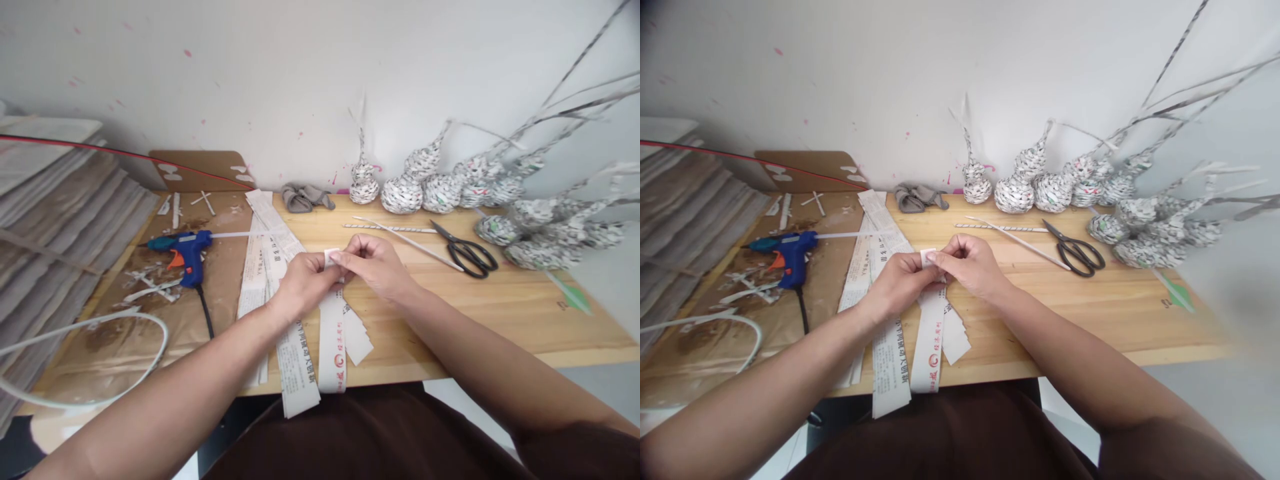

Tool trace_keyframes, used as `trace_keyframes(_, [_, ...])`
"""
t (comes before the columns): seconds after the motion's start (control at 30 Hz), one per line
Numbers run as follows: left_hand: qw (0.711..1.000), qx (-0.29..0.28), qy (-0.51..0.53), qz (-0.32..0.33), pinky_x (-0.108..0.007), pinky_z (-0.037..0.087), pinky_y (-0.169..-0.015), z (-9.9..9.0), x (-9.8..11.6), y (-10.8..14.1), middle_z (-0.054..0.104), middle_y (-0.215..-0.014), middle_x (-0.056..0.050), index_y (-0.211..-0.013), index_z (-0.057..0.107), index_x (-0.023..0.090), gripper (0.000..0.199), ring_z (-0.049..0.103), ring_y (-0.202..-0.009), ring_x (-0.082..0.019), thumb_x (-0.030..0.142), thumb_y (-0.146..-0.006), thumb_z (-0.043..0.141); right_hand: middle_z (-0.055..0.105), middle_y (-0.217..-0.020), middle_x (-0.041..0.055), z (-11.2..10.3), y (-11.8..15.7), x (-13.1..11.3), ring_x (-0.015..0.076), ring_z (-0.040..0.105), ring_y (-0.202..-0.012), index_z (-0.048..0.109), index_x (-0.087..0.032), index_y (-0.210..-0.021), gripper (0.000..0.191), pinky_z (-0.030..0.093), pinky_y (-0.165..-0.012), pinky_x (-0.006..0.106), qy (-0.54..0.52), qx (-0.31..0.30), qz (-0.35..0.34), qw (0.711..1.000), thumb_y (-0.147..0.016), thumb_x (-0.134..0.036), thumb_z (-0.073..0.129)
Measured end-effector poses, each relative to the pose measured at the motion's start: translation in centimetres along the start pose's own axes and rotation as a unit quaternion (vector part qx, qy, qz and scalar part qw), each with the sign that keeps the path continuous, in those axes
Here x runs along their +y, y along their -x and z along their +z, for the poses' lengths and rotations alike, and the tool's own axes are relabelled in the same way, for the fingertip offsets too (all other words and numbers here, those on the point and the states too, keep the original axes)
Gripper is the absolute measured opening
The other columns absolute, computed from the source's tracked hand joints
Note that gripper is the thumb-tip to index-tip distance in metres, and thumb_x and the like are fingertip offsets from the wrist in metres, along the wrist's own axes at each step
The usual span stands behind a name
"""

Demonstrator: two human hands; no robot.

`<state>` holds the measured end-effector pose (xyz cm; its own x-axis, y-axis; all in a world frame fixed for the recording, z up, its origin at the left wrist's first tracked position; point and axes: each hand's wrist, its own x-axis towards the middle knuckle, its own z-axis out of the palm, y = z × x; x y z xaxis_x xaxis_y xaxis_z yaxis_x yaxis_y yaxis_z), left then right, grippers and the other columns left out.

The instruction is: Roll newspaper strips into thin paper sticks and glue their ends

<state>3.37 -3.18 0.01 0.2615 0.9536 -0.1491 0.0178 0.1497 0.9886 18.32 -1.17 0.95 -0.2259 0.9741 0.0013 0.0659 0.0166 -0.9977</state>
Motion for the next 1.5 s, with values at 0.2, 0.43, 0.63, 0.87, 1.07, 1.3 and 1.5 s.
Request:
trace_keyframes(0.2, [0.995, -0.047, 0.087, -0.028, -0.031, 0.055, -0.072, 0.2, 0.3, 0.0, 0.068, -0.081, -0.005, -0.085, 0.071, 0.015, 0.024, 0.063, -0.081, -0.016, 0.036, -0.075, 0.067, 0.066, -0.079, 0.0031, -0.5, 0.0, -0.4, 0.01, 0.058, -0.052, 0.071, -0.017, -0.09, 0.027, 0.049, -0.049, 0.025, 0.043, -0.052, -0.022, 0.997, -0.076, -0.04, 0.069])
trace_keyframes(0.43, [0.996, -0.056, 0.06, -0.025, -0.031, 0.053, -0.077, 0.3, 0.1, 0.0, 0.069, -0.076, -0.005, -0.077, 0.071, 0.014, 0.025, 0.065, -0.08, -0.017, 0.039, -0.073, 0.069, 0.061, -0.055, -0.0003, -0.3, 0.2, -0.4, 0.012, 0.057, -0.047, 0.066, -0.015, -0.074, 0.029, 0.049, -0.045, 0.025, 0.004, -0.024, 0.025, 0.999, -0.07, -0.042, 0.073])
trace_keyframes(0.63, [0.999, -0.012, -0.03, 0.012, -0.028, 0.051, -0.063, 0.1, -0.4, 0.1, 0.068, -0.066, -0.003, -0.066, 0.068, 0.017, 0.025, 0.065, -0.074, -0.02, 0.041, -0.073, 0.068, 0.057, -0.055, -0.0028, 0.0, 0.2, -0.3, 0.0092, 0.054, -0.049, 0.059, -0.016, -0.065, 0.029, 0.047, -0.046, 0.021, -0.024, -0.025, 0.031, 0.999, -0.069, -0.04, 0.075])
trace_keyframes(0.87, [0.994, -0.036, 0.094, -0.05, -0.03, 0.054, -0.076, 0.1, 0.3, -0.3, 0.071, -0.081, -0.006, -0.088, 0.071, 0.014, 0.026, 0.066, -0.08, -0.017, 0.037, -0.078, 0.066, 0.058, -0.057, -0.0019, -0.5, -0.5, 0.0, 0.0105, 0.053, -0.049, 0.055, -0.018, -0.063, 0.031, 0.047, -0.051, 0.026, -0.034, 0.025, -0.019, 0.999, -0.074, -0.043, 0.071])
trace_keyframes(1.07, [0.987, 0.002, 0.146, -0.066, -0.025, 0.054, -0.066, -0.6, 1.0, -0.8, 0.07, -0.074, -0.007, -0.088, 0.069, 0.011, 0.022, 0.066, -0.069, -0.013, 0.031, -0.082, 0.063, 0.07, -0.082, 0.0051, -1.6, -2.6, -0.3, 0.0166, 0.063, -0.074, 0.068, -0.018, -0.081, 0.028, 0.048, -0.071, 0.03, 0.221, 0.023, -0.121, 0.967, -0.09, -0.037, 0.05])
trace_keyframes(1.3, [0.984, 0.035, 0.161, -0.071, -0.022, 0.053, -0.058, -0.8, 1.6, -1.0, 0.068, -0.069, -0.007, -0.085, 0.066, 0.009, 0.017, 0.065, -0.061, -0.012, 0.023, -0.086, 0.058, 0.063, -0.115, 0.0197, 1.1, -11.6, -1.4, 0.0298, 0.06, -0.103, 0.055, -0.009, -0.121, 0.043, 0.045, -0.086, 0.039, 0.528, 0.052, -0.125, 0.839, -0.089, -0.038, 0.049])
trace_keyframes(1.5, [0.982, 0.036, 0.168, -0.074, -0.022, 0.054, -0.057, -1.0, 1.7, -1.1, 0.067, -0.067, -0.007, -0.083, 0.066, 0.008, 0.017, 0.065, -0.059, -0.012, 0.021, -0.087, 0.056, 0.068, -0.103, 0.0173, 4.2, -15.2, -0.6, 0.0285, 0.063, -0.096, 0.057, -0.012, -0.114, 0.031, 0.044, -0.08, 0.036, 0.636, -0.03, -0.111, 0.763, -0.095, -0.025, 0.037])
